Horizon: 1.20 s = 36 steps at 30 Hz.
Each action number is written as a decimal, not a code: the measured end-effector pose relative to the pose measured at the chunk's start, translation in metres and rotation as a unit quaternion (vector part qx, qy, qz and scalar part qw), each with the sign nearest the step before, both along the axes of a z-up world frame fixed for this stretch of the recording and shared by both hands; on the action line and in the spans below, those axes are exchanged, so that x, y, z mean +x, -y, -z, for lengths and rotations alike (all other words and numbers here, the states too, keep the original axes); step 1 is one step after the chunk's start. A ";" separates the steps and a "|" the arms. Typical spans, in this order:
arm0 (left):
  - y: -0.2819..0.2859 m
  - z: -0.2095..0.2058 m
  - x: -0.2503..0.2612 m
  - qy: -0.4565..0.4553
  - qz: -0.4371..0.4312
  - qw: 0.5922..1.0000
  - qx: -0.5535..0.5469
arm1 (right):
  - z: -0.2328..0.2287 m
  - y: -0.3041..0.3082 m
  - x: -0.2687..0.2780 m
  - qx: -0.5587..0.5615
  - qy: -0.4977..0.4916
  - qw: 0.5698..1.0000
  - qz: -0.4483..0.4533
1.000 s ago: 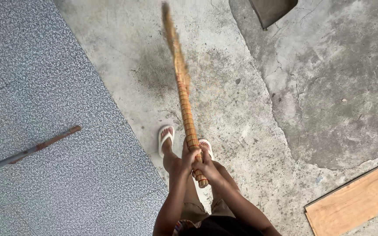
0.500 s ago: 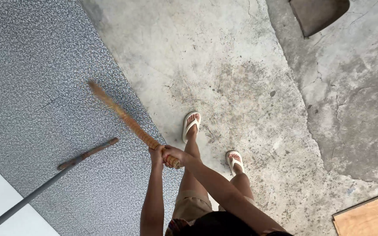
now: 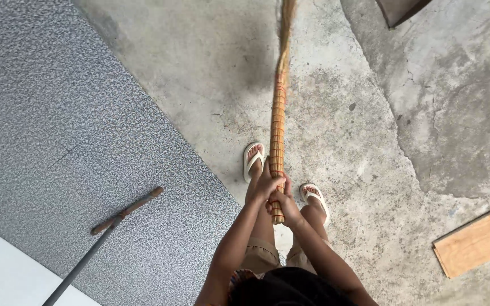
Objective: The person sweeps an outdoor concrete and tiled surface using a broom, collects debris into a dustpan, and moves a piece of plywood.
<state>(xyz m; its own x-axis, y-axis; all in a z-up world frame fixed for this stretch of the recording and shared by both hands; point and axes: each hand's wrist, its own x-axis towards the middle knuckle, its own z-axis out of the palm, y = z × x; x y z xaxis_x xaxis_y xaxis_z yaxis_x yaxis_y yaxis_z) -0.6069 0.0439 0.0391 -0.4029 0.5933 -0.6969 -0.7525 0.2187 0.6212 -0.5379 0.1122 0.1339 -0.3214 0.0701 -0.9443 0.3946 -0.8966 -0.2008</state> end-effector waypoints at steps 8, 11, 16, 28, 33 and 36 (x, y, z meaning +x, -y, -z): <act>0.055 -0.030 -0.020 -0.044 -0.028 0.956 -0.287 | 0.051 0.032 0.012 -0.245 -0.097 0.965 0.001; 0.051 0.010 -0.025 -0.005 0.017 0.947 -0.320 | 0.089 0.029 0.006 -0.250 -0.085 0.965 -0.001; 0.031 0.052 -0.025 0.029 0.090 0.969 -0.228 | 0.089 0.020 0.007 -0.062 -0.075 0.995 -0.001; -0.026 0.017 0.085 -0.088 0.406 0.910 0.000 | 0.010 0.025 0.145 -0.022 -0.123 0.928 0.352; -0.014 0.029 0.212 -0.060 0.534 0.844 0.013 | 0.008 0.070 0.259 0.063 -0.076 0.897 0.432; 0.008 0.035 0.298 -0.032 0.620 0.784 -0.022 | 0.015 0.118 0.335 0.099 -0.034 0.859 0.501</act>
<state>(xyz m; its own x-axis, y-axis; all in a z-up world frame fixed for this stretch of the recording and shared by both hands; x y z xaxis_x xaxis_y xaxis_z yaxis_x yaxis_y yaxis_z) -0.3093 0.0360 0.0042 0.4288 0.5321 -0.7301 0.0876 0.7799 0.6198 -0.2027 -0.0056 0.1187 -0.0604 0.5010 -0.8634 -0.5735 -0.7253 -0.3808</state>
